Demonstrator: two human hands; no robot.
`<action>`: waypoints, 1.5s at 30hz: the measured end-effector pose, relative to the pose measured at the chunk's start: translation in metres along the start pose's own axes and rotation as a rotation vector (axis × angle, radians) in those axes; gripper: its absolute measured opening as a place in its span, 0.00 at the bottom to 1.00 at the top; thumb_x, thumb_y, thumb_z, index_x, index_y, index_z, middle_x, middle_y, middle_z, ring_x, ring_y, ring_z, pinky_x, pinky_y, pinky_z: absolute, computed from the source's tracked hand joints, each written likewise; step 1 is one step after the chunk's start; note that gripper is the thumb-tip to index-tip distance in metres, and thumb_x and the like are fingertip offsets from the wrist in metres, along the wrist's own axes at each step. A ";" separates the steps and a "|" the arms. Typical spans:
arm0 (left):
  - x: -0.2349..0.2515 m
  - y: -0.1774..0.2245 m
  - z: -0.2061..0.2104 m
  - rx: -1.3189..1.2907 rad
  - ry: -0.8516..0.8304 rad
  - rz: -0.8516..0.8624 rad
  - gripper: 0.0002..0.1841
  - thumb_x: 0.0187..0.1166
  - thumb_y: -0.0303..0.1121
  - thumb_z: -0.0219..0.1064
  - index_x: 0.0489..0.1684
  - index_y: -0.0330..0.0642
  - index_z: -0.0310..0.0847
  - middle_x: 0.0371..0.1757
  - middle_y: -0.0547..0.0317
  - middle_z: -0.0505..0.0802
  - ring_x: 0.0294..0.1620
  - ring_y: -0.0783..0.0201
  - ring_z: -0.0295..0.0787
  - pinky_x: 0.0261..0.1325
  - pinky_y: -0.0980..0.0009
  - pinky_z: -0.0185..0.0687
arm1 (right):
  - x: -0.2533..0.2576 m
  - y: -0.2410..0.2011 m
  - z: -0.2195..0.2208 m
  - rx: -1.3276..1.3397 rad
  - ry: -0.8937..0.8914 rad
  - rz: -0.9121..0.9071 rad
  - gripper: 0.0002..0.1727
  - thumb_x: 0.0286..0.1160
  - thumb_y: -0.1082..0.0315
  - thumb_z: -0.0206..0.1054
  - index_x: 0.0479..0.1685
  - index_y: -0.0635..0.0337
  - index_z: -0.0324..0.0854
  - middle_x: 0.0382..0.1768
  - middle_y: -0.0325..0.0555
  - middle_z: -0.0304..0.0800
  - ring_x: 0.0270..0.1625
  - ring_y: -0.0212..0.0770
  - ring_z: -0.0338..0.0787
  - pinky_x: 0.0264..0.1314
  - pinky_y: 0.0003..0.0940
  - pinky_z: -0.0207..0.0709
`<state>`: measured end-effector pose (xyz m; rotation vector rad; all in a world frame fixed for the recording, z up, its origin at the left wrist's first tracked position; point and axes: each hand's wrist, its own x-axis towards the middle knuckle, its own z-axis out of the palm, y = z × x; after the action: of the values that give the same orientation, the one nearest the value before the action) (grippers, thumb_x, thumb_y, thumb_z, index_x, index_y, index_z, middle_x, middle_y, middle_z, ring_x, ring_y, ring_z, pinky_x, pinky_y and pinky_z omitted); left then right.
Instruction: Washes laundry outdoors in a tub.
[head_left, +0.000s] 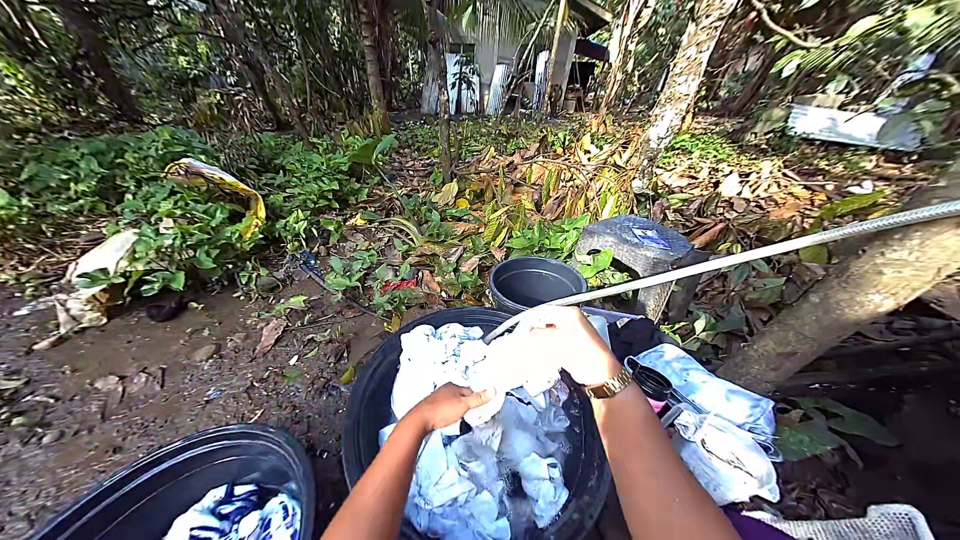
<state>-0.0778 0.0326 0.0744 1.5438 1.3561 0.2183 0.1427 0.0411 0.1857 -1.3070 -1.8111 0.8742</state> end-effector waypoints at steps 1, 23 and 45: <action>-0.004 0.000 -0.008 0.009 0.004 -0.058 0.36 0.92 0.57 0.51 0.57 0.22 0.84 0.58 0.30 0.89 0.64 0.43 0.84 0.73 0.42 0.71 | 0.005 0.010 -0.009 -0.226 -0.041 0.066 0.06 0.74 0.76 0.67 0.36 0.67 0.91 0.36 0.50 0.92 0.41 0.40 0.87 0.51 0.41 0.80; 0.081 -0.122 0.136 0.690 0.024 -0.522 0.40 0.71 0.38 0.74 0.91 0.58 0.65 0.98 0.47 0.27 0.92 0.18 0.27 0.78 0.13 0.38 | -0.053 0.227 0.211 -0.756 -0.679 0.670 0.45 0.83 0.70 0.62 0.96 0.65 0.37 0.93 0.74 0.39 0.93 0.80 0.43 0.86 0.82 0.43; -0.033 0.063 -0.035 -0.113 0.398 0.278 0.13 0.74 0.37 0.70 0.46 0.36 0.84 0.42 0.58 0.89 0.42 0.68 0.86 0.51 0.65 0.85 | -0.007 0.025 0.016 0.305 -0.064 -0.031 0.13 0.80 0.75 0.60 0.54 0.71 0.86 0.43 0.48 0.89 0.35 0.29 0.87 0.41 0.26 0.84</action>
<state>-0.0742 0.0349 0.1533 1.6451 1.3956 0.7974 0.1423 0.0391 0.1557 -1.0653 -1.6621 1.1358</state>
